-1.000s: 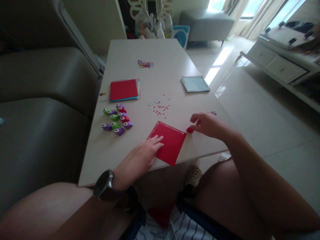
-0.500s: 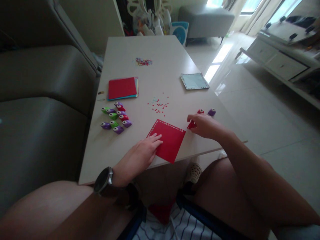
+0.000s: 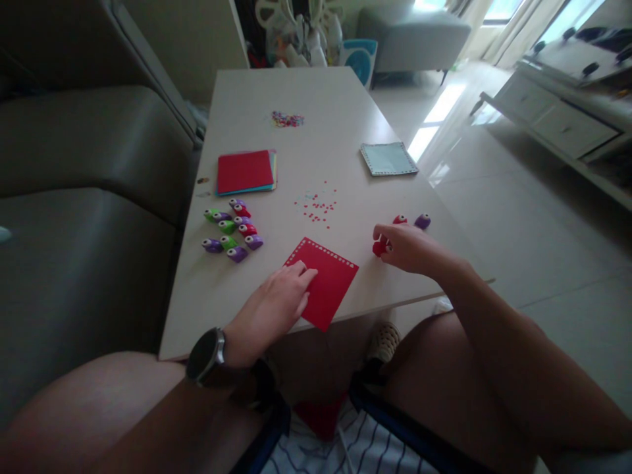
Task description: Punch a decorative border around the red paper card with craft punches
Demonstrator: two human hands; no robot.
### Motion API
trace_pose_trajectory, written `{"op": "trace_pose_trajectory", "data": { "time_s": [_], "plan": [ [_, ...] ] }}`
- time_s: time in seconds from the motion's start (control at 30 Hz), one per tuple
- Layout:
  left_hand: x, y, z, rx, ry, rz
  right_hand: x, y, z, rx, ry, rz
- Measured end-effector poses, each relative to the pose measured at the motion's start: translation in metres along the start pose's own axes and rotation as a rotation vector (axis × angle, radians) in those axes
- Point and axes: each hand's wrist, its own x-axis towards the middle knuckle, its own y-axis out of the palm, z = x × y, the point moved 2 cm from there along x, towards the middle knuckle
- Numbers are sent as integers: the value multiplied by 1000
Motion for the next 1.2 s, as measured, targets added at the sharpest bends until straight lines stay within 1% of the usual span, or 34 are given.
{"op": "trace_pose_trajectory", "data": {
  "time_s": [0.17,0.27,0.4,0.6,0.77,1.07,1.13,1.2],
  "plan": [
    [0,3,-1,-8,50,4,-1,0,3,-12,-6,12],
    [0,6,-2,-19,41,29,-1,0,5,6,-21,21],
    [-1,4,-4,-20,17,29,-1,1,5,6,-17,38],
    [-2,1,-3,-17,48,9,0,4,4,8,-33,31],
    [-2,1,-4,-13,59,35,1,6,2,27,-63,31],
    [-2,-1,-4,0,54,53,-1,4,5,25,-56,49],
    [-2,-1,-4,-22,58,53,0,2,8,25,-81,33],
    [-2,-2,-5,-58,66,47,0,1,13,62,-149,9]
  ]
}}
